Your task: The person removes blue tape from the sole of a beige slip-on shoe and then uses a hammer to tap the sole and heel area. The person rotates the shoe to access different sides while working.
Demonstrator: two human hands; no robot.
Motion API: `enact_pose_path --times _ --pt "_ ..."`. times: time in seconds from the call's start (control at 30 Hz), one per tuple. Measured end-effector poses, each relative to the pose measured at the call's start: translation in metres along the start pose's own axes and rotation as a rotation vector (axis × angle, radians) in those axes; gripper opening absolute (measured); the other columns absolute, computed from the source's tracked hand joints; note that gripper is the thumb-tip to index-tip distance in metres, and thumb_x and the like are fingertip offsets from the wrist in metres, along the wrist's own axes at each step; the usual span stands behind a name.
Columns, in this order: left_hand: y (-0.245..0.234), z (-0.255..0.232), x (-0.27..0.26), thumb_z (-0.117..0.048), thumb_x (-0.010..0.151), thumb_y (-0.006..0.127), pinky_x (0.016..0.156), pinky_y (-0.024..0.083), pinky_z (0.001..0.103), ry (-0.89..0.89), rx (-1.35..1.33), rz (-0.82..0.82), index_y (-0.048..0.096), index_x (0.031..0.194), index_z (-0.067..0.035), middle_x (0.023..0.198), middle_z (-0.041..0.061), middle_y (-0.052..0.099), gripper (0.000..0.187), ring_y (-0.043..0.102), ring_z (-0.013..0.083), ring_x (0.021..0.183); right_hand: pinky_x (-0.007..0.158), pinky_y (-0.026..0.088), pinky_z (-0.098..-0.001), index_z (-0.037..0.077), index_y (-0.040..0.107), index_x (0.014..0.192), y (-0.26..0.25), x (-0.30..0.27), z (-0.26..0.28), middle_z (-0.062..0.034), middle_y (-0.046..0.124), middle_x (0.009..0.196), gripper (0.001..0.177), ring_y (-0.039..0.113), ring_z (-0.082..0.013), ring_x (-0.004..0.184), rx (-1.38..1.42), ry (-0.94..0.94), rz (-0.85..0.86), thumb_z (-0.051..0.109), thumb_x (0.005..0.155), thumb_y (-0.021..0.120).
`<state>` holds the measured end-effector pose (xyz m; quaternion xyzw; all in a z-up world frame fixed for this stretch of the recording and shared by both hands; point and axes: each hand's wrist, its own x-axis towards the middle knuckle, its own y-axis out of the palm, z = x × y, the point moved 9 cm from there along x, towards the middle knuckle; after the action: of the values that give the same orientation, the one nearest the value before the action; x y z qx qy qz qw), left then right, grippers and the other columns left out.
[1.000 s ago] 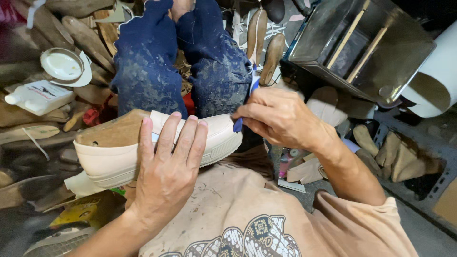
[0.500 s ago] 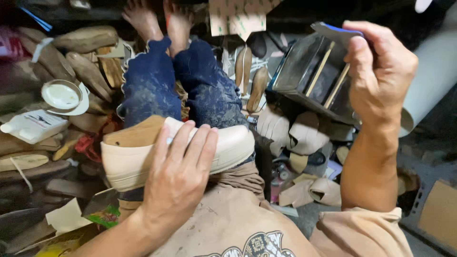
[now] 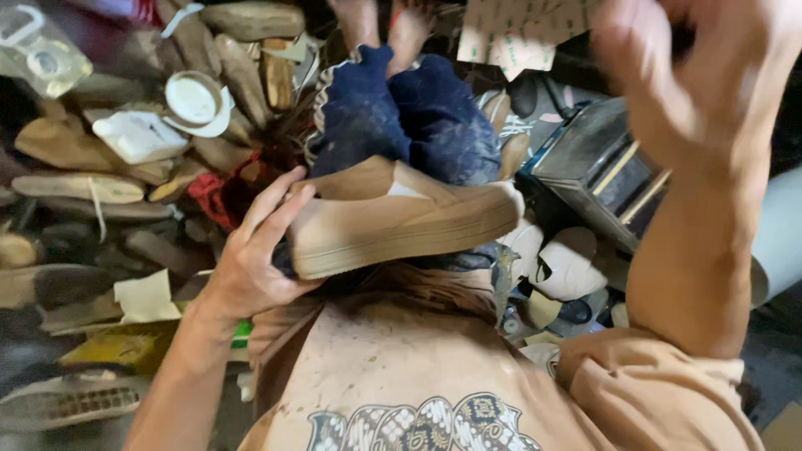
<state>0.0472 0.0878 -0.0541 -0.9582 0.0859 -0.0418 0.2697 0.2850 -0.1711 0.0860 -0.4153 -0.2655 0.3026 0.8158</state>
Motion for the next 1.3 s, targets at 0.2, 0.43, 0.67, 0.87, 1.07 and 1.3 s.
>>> enact_pose_path --times 0.2,0.43,0.67,0.87,1.07,1.3 --pt "-0.011 -0.065 0.01 -0.03 0.075 0.094 0.12 0.043 0.05 0.041 -0.003 -0.003 0.044 0.149 -0.006 0.153 0.032 0.04 0.092 0.048 0.0435 0.143 0.117 0.045 -0.0612 0.004 0.051 0.144 0.083 -0.122 0.088 -0.0257 0.052 0.145 0.078 0.049 -0.0464 0.138 -0.108 -0.047 -0.029 0.059 0.093 0.071" --pt "-0.005 -0.116 0.02 -0.031 0.081 0.091 0.113 0.051 0.048 0.115 0.211 0.058 0.043 0.151 -0.012 0.152 0.031 0.043 0.087 0.055 0.0423 0.139 0.112 0.054 -0.0549 0.003 0.052 0.138 0.101 -0.161 0.104 -0.0201 0.055 0.136 0.07 0.056 -0.0431 0.126 0.021 0.032 -0.233 0.047 0.092 0.08" --pt "-0.004 -0.114 0.027 -0.021 0.081 0.088 0.112 0.053 0.047 0.129 0.211 0.067 0.043 0.152 -0.011 0.152 0.03 0.043 0.085 0.056 0.0432 0.138 0.117 0.049 -0.0587 0.01 0.047 0.141 0.099 -0.157 0.087 -0.019 0.05 0.141 0.068 0.051 -0.0407 0.135 0.062 0.023 -0.263 0.045 0.094 0.08" --pt "-0.018 -0.052 0.021 -0.024 0.074 0.091 0.122 0.04 0.047 -0.028 0.043 0.01 0.046 0.143 0.002 0.149 0.035 0.047 0.087 0.053 0.0435 0.14 0.126 0.033 -0.0614 0.005 0.042 0.15 0.099 -0.17 0.018 -0.0228 0.038 0.156 0.082 0.039 -0.0438 0.147 0.0 0.281 -0.138 0.044 0.091 0.083" --pt "-0.017 -0.034 0.016 -0.021 0.073 0.089 0.124 0.039 0.049 -0.116 0.028 0.028 0.046 0.143 0.004 0.152 0.036 0.045 0.086 0.051 0.0447 0.143 0.125 0.038 -0.061 0.003 0.05 0.144 0.097 -0.161 0.022 -0.0232 0.04 0.152 0.073 0.042 -0.0435 0.145 0.006 0.277 -0.106 0.04 0.092 0.084" --pt "-0.015 -0.039 0.017 -0.034 0.075 0.087 0.122 0.042 0.057 -0.129 0.217 0.08 0.048 0.144 0.001 0.158 0.033 0.038 0.087 0.046 0.0487 0.144 0.105 0.053 -0.0526 0.001 0.056 0.134 0.106 -0.14 0.041 -0.0213 0.058 0.129 0.051 0.063 -0.0397 0.118 0.009 0.103 -0.05 0.034 0.099 0.074"
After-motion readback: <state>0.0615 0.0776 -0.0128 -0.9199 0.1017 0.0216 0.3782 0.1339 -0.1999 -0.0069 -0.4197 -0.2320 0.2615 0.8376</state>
